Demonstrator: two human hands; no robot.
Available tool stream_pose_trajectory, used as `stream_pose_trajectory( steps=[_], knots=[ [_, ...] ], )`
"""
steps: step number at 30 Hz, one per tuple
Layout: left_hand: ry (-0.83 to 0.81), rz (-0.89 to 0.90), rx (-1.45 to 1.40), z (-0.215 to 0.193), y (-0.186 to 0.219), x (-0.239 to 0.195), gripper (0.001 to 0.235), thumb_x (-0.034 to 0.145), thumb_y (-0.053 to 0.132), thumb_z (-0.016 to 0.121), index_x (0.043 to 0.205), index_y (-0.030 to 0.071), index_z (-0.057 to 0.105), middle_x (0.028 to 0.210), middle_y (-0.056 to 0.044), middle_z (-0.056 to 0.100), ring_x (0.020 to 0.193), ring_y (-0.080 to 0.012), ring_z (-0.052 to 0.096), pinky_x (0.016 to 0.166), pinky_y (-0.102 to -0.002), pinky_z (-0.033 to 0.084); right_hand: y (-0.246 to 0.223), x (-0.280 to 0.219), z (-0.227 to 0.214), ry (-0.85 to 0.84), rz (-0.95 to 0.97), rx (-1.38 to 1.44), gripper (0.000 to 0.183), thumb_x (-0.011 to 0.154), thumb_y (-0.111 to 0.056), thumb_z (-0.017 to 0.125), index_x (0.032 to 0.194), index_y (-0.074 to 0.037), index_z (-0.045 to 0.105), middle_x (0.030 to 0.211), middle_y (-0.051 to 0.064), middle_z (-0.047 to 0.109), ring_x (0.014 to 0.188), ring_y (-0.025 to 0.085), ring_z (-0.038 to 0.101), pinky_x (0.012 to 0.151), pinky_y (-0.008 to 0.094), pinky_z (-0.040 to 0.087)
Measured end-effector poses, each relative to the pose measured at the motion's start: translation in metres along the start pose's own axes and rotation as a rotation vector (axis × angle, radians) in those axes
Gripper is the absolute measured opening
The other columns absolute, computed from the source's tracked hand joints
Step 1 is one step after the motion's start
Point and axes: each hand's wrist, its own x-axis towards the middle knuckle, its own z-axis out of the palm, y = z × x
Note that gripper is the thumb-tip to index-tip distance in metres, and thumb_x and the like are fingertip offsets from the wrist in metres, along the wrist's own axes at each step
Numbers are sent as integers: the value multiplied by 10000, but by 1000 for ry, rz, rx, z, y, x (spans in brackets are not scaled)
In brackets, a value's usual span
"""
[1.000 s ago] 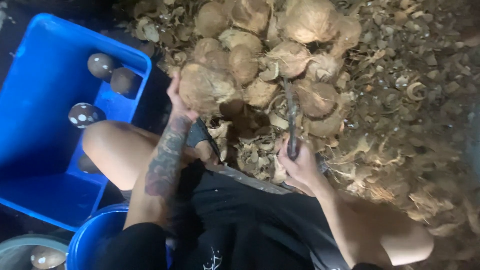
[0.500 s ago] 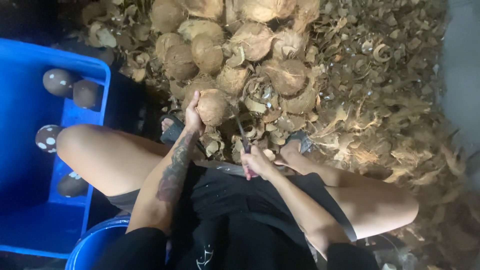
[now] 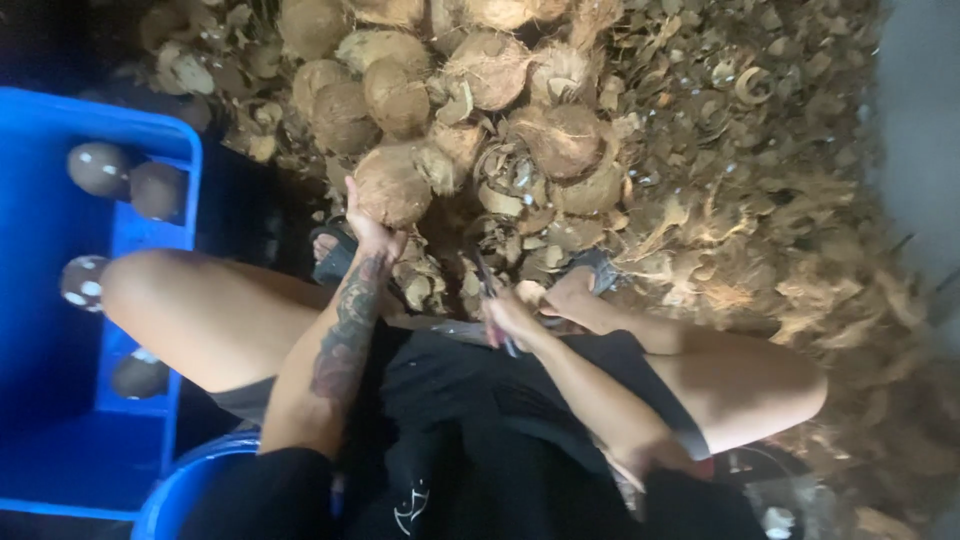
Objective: The person sits cross-legged on the floor and uses a large knife to peel the husk off coconuts. They hold each coconut in their left hand and repeatedly strike the husk with the knife in their right hand, rotating the coconut as they work. After peeling, the person places the coconut into a blue bin to their left.
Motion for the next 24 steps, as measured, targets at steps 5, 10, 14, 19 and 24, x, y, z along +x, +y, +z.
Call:
stream_pose_trajectory(
  steps=[5, 10, 14, 19, 24],
  knots=[
    [-51, -95, -93, 15, 28, -13, 716, 859, 687, 672, 1239, 87, 759, 1245, -184, 764, 1171, -424, 736, 1052, -598, 578, -26, -7, -22, 95, -222, -383, 231, 897, -233, 643, 869, -16, 717, 630, 198, 668, 461, 298, 677, 423, 449, 523],
    [-149, -166, 58, 35, 33, -51, 750, 814, 678, 731, 1226, 52, 759, 1257, -218, 748, 1186, -445, 710, 1053, -621, 561, -20, 45, -44, 158, -307, -719, 384, 901, -207, 712, 1228, -63, 571, 1040, 298, 721, 1062, 516, 702, 844, 644, 540],
    [-199, -304, 194, -2, -1, -28, 645, 901, 539, 722, 1349, 76, 707, 1303, -174, 727, 1234, -393, 682, 1114, -571, 514, 38, 111, -54, 237, -293, -864, 778, 927, -126, 653, 1607, -49, 282, 1354, 270, 631, 1306, 453, 611, 1088, 581, 522],
    [-184, -412, 406, 20, -3, -54, 734, 865, 600, 742, 1384, 84, 691, 1386, -183, 688, 1318, -392, 634, 1165, -590, 456, 30, 112, -54, 208, -227, -964, 778, 893, -77, 664, 1591, -14, 323, 1426, 268, 578, 1344, 472, 566, 1112, 601, 503],
    [-128, -507, 500, 25, 0, -58, 796, 849, 626, 721, 1409, 63, 664, 1409, -184, 676, 1343, -398, 617, 1182, -610, 430, 23, 136, -45, 279, -142, -1030, 446, 881, -153, 727, 1286, 33, 707, 1430, 252, 537, 1264, 587, 576, 996, 655, 573]
  ],
)
